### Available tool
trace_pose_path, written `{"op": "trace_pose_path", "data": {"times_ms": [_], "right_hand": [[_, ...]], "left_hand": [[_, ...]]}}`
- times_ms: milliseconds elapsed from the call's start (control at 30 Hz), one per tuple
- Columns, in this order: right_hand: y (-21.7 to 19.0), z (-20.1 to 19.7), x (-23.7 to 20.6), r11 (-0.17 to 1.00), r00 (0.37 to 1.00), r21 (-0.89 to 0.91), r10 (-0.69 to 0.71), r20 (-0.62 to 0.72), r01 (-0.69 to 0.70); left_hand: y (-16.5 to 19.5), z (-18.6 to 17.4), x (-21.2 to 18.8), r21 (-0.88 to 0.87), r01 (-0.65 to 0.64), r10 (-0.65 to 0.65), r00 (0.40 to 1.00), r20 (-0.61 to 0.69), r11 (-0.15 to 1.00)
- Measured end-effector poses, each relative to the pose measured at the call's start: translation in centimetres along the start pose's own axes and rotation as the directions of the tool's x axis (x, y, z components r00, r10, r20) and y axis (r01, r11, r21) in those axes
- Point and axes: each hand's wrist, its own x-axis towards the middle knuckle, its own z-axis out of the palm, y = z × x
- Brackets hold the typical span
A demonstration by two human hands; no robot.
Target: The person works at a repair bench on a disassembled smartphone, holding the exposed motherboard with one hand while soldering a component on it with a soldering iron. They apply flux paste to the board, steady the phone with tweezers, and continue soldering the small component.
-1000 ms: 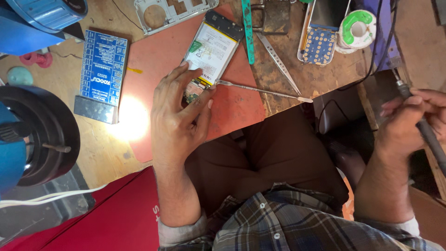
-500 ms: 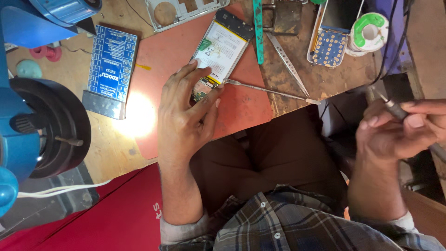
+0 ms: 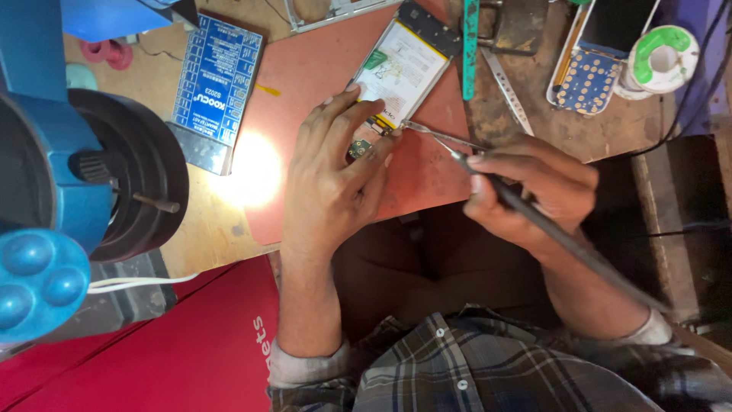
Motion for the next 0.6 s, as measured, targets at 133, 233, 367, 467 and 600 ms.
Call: {"op": "trace_pose_path", "data": {"times_ms": [133, 233, 367, 467, 600], "right_hand": [[0.0, 1.9, 1.6, 0.992, 0.99, -0.004, -0.13, 0.057, 0.13], [0.2, 2.5, 1.7, 0.991, 0.99, -0.029, -0.129, 0.059, 0.131], [0.5, 2.7, 1.5, 0.992, 0.991, -0.037, -0.121, 0.056, 0.123], [0.7, 2.8, 1.3, 0.994, 0.994, -0.056, -0.092, 0.065, 0.095], [0.8, 2.9, 1.2, 0.993, 0.993, -0.06, -0.094, 0.071, 0.098]], "left_hand": [[-0.2, -0.1, -0.1, 0.003, -0.003, 0.003, 1.0, 0.011, 1.0], [-0.5, -0.2, -0.1, 0.006, 0.0, 0.0, 1.0, 0.022, 1.0], [-0.9, -0.2, -0.2, -0.009, 0.006, -0.006, 1.0, 0.026, 1.0], [-1.0, -0.2, -0.2, -0.01, 0.01, -0.01, 1.0, 0.027, 1.0], [-1.0, -0.2, -0.3, -0.014, 0.016, -0.015, 1.0, 0.024, 1.0]]}}
